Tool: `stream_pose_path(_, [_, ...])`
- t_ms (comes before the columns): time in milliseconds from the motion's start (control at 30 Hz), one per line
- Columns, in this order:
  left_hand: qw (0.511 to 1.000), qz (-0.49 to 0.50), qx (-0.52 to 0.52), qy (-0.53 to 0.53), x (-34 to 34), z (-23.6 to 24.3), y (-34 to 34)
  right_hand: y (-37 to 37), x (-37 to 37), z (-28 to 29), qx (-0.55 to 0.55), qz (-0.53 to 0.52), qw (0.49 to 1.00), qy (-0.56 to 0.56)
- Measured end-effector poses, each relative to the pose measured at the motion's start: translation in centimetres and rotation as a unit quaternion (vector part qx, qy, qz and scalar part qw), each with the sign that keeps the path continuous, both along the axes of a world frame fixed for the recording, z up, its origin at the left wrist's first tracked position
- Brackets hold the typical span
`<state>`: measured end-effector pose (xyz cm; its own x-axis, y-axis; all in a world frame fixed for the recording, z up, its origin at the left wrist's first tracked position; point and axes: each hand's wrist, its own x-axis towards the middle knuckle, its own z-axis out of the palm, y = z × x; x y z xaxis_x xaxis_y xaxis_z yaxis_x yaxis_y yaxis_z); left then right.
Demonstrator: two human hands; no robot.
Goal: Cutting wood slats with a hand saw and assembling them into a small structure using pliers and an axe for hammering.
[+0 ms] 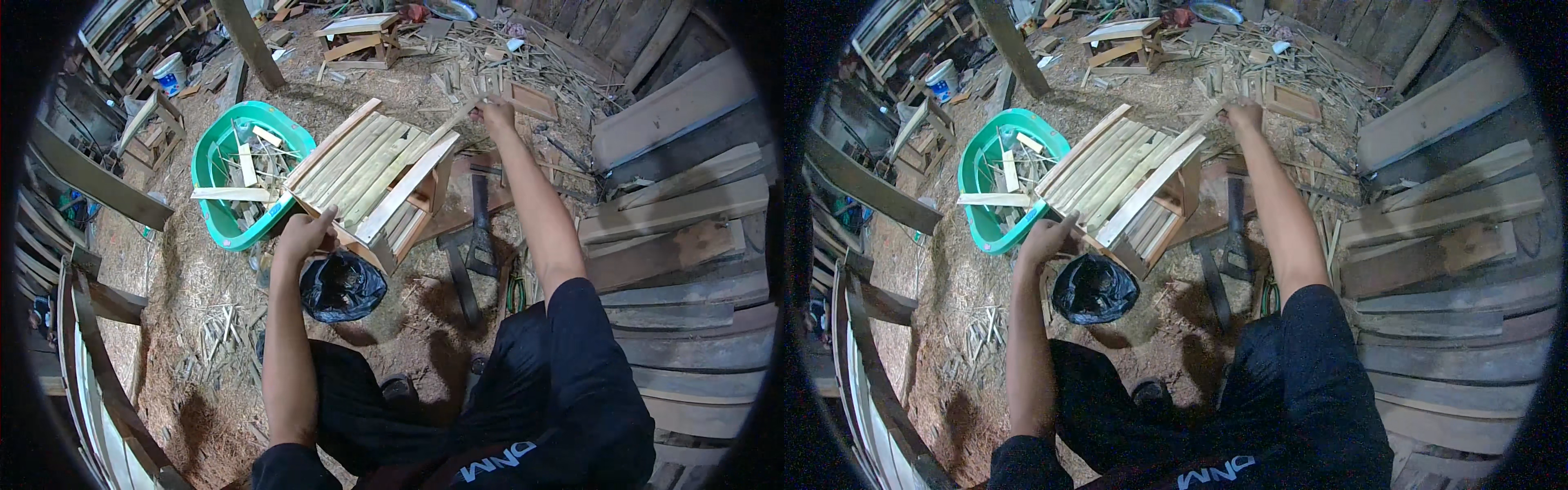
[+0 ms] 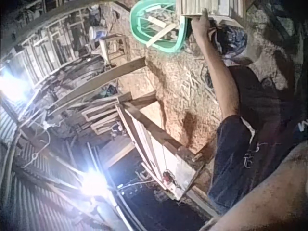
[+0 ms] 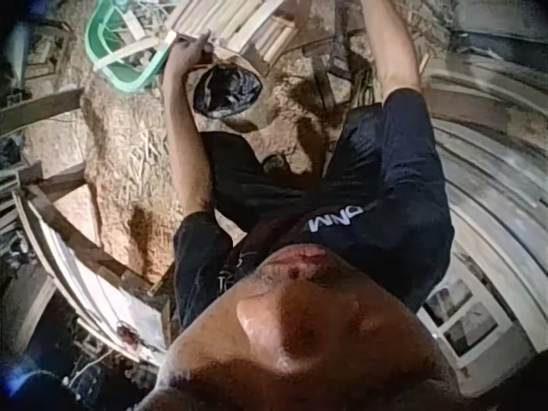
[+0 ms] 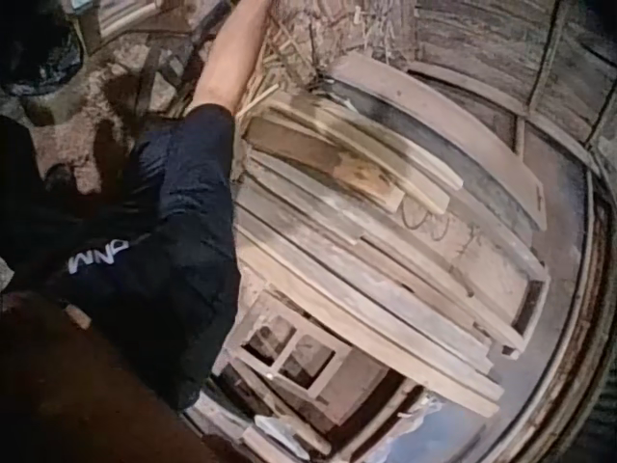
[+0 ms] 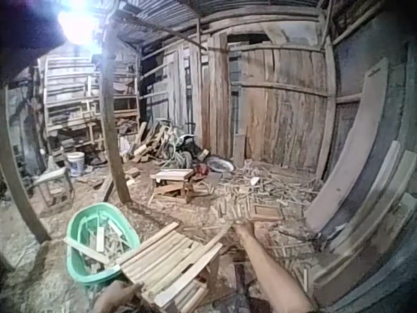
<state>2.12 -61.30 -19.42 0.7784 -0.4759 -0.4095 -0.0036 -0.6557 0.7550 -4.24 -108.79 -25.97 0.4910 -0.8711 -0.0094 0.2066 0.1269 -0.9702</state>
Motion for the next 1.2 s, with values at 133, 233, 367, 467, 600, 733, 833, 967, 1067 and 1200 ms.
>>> stream_pose_path(133, [0.999,-0.010,0.020,0.037,-1.2,-0.5,0.2,2.9,2.2,-1.4,0.043,0.079,0.996,0.002])
stream_pose_path(233, [0.993,-0.070,0.096,-0.025,-1.2,-1.5,0.6,2.7,2.2,-2.4,0.033,0.139,0.990,0.017])
stream_pose_path(367, [0.993,0.003,-0.024,0.117,-2.4,-0.3,0.5,2.4,1.6,-2.9,0.021,0.111,0.984,0.138])
stream_pose_path(467, [0.983,0.014,-0.063,0.172,-2.5,0.4,0.3,3.0,1.6,-2.7,0.057,0.119,0.979,0.158])
stream_pose_path(600, [0.968,0.048,-0.101,0.224,-3.1,0.0,-0.7,3.4,1.3,-1.9,0.038,0.153,0.981,0.114])
stream_pose_path(733, [0.935,0.091,-0.195,0.283,-3.2,-3.2,-1.4,3.7,1.1,-1.7,0.023,0.199,0.971,0.129])
stream_pose_path(833, [0.920,0.147,-0.235,0.277,-3.4,-4.5,-1.8,4.8,1.3,-1.3,0.029,0.245,0.956,0.160])
stream_pose_path(967, [0.915,0.195,-0.231,0.269,-4.7,-3.0,-3.0,4.2,-0.1,-0.8,0.049,0.272,0.949,0.154])
stream_pose_path(1067, [0.933,0.165,-0.211,0.239,-5.1,-2.8,-2.9,5.6,0.2,0.0,0.037,0.252,0.949,0.186])
stream_pose_path(1200, [0.934,0.171,-0.210,0.233,-4.7,-2.9,-3.1,5.7,0.3,0.7,-0.010,0.232,0.949,0.212])
